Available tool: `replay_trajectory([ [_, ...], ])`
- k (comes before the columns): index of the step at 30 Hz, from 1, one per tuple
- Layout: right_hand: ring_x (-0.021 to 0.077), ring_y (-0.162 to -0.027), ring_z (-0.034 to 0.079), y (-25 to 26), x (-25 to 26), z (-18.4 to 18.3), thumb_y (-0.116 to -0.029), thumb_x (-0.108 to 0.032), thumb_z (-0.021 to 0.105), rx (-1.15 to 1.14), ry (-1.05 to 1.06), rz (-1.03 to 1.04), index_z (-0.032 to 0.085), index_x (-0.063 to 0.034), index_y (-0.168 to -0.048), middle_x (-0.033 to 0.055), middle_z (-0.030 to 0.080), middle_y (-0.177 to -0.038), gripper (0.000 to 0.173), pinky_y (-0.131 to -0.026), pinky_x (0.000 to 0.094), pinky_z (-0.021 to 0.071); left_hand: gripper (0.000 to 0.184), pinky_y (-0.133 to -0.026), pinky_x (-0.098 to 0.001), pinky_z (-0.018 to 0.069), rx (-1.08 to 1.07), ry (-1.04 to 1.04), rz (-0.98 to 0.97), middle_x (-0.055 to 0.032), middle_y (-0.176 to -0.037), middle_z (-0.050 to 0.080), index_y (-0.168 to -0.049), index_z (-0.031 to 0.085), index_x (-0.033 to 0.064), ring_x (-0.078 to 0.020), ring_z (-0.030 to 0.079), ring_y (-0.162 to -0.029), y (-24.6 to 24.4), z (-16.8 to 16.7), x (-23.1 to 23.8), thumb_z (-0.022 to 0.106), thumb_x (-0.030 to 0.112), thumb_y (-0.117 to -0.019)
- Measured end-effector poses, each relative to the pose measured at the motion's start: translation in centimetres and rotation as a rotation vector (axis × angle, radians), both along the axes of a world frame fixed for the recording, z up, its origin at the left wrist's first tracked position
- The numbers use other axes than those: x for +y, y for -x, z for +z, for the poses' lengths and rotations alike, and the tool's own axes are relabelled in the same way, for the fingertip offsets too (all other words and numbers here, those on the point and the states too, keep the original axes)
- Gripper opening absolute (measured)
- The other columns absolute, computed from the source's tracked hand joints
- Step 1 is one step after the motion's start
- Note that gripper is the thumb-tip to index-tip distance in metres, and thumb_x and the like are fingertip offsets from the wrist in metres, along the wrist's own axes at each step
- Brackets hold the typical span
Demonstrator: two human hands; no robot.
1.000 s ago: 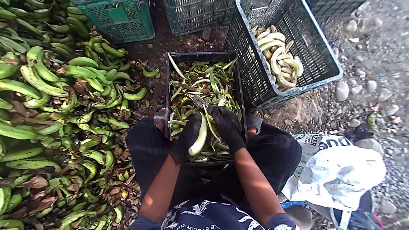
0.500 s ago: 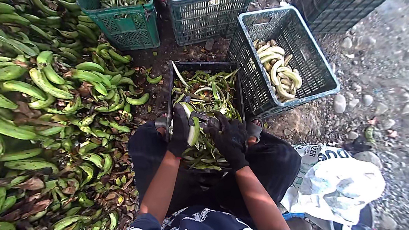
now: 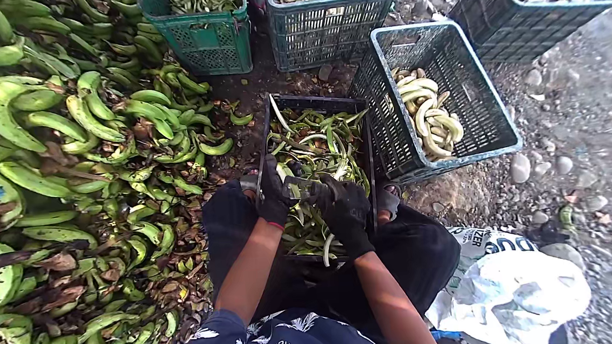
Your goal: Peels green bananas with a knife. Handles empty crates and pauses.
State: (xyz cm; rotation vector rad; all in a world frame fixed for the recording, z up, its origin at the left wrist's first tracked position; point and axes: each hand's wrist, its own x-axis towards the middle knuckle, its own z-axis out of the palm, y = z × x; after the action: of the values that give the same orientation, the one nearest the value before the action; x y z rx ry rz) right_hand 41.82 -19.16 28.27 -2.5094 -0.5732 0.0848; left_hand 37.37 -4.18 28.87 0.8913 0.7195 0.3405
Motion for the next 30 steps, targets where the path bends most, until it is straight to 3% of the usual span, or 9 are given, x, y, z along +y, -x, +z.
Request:
replay_trajectory([
  [3,0.0376,-0.11,0.064,-1.5,-0.1,0.6,-0.1022,-0.061,0.038,0.188,0.068,-0.01,0.069,-0.0288,-0.131,0.0134,0.072,-0.112,0.053,-0.089,0.0645,0.046,0.053,-0.069,-0.0344,0.0526,0.122,-0.298,-0.233,-0.0054,-0.103,0.064,-0.135,0.057,0.0169,-0.0125,0.059,-0.081,1.1,-0.3,-0.2,0.03,0.054,-0.1083],
  [7,0.0445,-0.121,0.056,-1.5,0.0,0.4,-0.0909,-0.067,0.054,0.106,0.146,-0.031,0.058,-0.0375,-0.145,0.0197,0.063,-0.129,0.061,-0.09,0.0659,0.0443,0.047,-0.091,-0.0433,0.0507,0.199,-0.5,-0.275,-0.0141,-0.13,0.061,-0.145,0.049,0.0113,-0.0207,0.059,-0.108,1.6,-0.8,0.3,0.032,0.038,-0.1116],
  [12,0.0359,-0.099,0.067,-2.9,0.0,1.2,-0.1074,-0.053,0.034,0.324,-0.035,0.016,0.07,-0.0136,-0.12,0.0159,0.071,-0.102,0.054,-0.081,0.0628,0.0487,0.038,-0.086,-0.0615,0.0524,0.218,-1.016,-0.592,-0.0279,-0.114,0.065,-0.137,0.053,-0.0005,-0.0418,0.066,-0.102,0.6,1.8,1.1,0.042,0.023,-0.1089],
  [14,0.039,-0.112,0.064,-3.4,-0.5,1.7,-0.1122,-0.038,0.03,0.4,-0.103,0.105,0.063,-0.0034,-0.132,0.0226,0.068,-0.118,0.052,-0.093,0.0633,0.0474,0.045,-0.085,-0.0534,0.0541,0.146,-0.899,-0.594,-0.0221,-0.106,0.069,-0.134,0.06,-0.0003,-0.0316,0.068,-0.093,0.5,2.3,0.5,0.038,0.031,-0.1103],
  [18,0.0346,-0.101,0.065,-2.7,-0.2,1.1,-0.1018,-0.057,0.041,0.199,-0.156,0.044,0.069,-0.0164,-0.126,0.015,0.07,-0.106,0.055,-0.083,0.0607,0.0499,0.056,-0.061,-0.03,0.054,0.001,-0.331,-0.329,-0.002,-0.092,0.067,-0.129,0.06,0.022,-0.0106,0.062,-0.071,1.5,0.6,1.3,0.027,0.062,-0.1061],
  [20,0.043,-0.113,0.06,-1.6,-1.0,0.9,-0.0962,-0.052,0.054,0.012,-0.1,0.148,0.067,-0.0193,-0.136,0.0198,0.067,-0.119,0.053,-0.09,0.0641,0.0476,0.051,-0.063,-0.0278,0.0548,-0.12,-0.053,-0.303,-0.0015,-0.097,0.068,-0.129,0.061,0.0202,-0.0092,0.063,-0.076,2.0,0.3,2.1,0.031,0.055,-0.1074],
  [23,0.0459,-0.111,0.06,-0.6,-1.7,0.4,-0.089,-0.054,0.061,-0.162,-0.105,0.259,0.069,-0.0225,-0.134,0.0204,0.067,-0.115,0.056,-0.088,0.0655,0.0454,0.042,-0.046,-0.0163,0.0461,-0.219,0.212,-0.247,0.0036,-0.07,0.056,-0.107,0.061,0.0149,-0.0028,0.052,-0.051,2.1,0.8,2.2,0.032,0.045,-0.1084],
  [27,0.0453,-0.109,0.061,-0.4,-0.9,1.1,-0.094,-0.05,0.058,0.04,-0.018,0.184,0.071,-0.022,-0.131,0.0203,0.068,-0.113,0.048,-0.082,0.0652,0.0468,0.047,-0.061,-0.0238,0.0528,-0.004,-0.155,-0.195,0.0005,-0.096,0.067,-0.128,0.06,0.0199,-0.0054,0.061,-0.071,2.4,0.8,1.7,0.032,0.053,-0.1081],
  [30,0.0365,-0.103,0.065,-1.4,0.7,0.9,-0.1043,-0.054,0.043,0.308,-0.058,0.087,0.071,-0.0167,-0.121,0.0154,0.071,-0.107,0.05,-0.084,0.063,0.0491,0.051,-0.083,-0.0459,0.0549,0.16,-0.646,-0.224,-0.0164,-0.117,0.064,-0.14,0.051,0.0065,-0.0241,0.064,-0.098,1.3,1.4,0.4,0.026,0.041,-0.112],
])
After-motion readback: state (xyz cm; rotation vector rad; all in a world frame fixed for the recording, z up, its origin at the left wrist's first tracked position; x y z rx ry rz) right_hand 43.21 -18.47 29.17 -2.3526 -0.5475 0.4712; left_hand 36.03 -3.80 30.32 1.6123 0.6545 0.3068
